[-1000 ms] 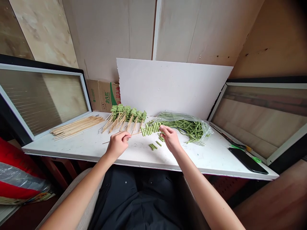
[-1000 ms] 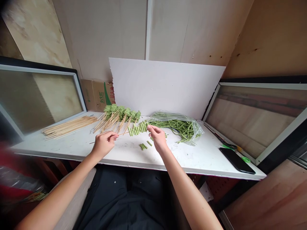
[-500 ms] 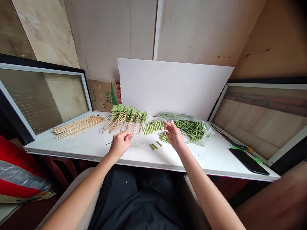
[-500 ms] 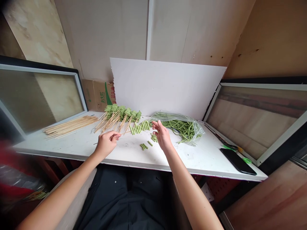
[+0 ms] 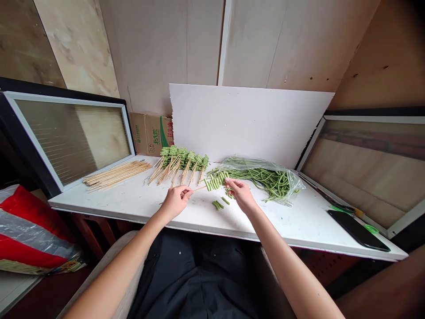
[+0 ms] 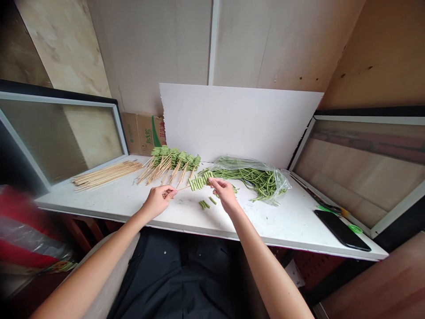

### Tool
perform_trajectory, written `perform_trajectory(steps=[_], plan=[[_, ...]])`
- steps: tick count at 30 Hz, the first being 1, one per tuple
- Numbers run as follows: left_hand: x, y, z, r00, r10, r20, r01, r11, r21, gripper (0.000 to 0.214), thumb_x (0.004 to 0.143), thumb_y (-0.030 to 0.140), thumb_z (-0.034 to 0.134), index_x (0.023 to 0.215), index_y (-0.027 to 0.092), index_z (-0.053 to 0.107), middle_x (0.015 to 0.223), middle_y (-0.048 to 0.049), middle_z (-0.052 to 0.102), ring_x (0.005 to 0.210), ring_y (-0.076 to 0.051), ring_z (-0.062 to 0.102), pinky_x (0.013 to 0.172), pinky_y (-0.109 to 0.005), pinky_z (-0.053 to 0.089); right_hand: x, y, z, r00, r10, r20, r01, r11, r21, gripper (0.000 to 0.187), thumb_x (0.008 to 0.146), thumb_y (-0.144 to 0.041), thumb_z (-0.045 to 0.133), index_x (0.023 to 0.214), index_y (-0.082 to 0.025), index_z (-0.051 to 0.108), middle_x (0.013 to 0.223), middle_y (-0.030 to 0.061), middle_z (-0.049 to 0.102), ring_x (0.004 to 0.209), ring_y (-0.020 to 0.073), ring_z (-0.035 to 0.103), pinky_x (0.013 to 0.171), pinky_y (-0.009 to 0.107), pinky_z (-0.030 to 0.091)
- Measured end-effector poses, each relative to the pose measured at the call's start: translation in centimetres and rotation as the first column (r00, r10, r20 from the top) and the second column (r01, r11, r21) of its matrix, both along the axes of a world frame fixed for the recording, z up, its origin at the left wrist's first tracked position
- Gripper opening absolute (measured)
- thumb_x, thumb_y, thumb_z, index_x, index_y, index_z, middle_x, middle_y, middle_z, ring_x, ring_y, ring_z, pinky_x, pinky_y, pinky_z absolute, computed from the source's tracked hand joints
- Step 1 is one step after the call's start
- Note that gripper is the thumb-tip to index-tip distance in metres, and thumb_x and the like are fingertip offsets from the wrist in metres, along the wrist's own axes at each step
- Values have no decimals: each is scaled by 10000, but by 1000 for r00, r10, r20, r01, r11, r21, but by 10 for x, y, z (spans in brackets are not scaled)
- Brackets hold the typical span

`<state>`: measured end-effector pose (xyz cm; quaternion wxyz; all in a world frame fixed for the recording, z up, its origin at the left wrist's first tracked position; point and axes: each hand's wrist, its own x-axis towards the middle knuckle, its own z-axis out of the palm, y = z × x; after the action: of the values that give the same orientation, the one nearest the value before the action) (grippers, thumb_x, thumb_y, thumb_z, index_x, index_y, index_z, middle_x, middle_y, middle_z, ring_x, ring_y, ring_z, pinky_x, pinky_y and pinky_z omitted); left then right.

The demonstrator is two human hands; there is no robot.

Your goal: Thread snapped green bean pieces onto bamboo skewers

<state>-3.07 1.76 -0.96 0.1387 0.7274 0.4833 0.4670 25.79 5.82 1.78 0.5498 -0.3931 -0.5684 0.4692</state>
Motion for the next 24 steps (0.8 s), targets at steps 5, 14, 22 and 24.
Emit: perform_trajectory(steps=[5,14,22,24], plan=[[-14,3,4,999,14,-29,-15,998,-53,175,927,360,679,953,213,771,872,-65,792,788,-226,736,732,-330,588,7,2,2,999,-34,37,35,999,-4,566,692,-724,852,911,-202,819,850,93,744,808,228,632,639,335,441],[-40,-3,26,961,25,-274,-54,994,-98,178,918,278,659,930,252,835,979,-58,827,906,-275,755,849,-371,584,28,13,4,995,-95,-26,94,994,-57,514,685,-656,894,951,-220,836,981,86,765,855,206,640,642,297,449],[-36,-2,22,927,144,-346,-196,973,-120,221,852,124,630,823,251,809,924,-46,831,910,-257,765,818,-334,570,39,22,2,992,-119,-34,118,992,-46,528,697,-655,895,1020,-240,845,1079,103,776,980,249,679,716,306,485],[-35,0,17,935,188,-300,-240,959,-149,232,820,94,621,796,246,794,883,-41,827,884,-243,770,781,-311,569,40,23,-1,995,-95,-22,95,995,-30,557,722,-667,875,1087,-248,835,1158,105,769,1051,271,688,772,321,511]])
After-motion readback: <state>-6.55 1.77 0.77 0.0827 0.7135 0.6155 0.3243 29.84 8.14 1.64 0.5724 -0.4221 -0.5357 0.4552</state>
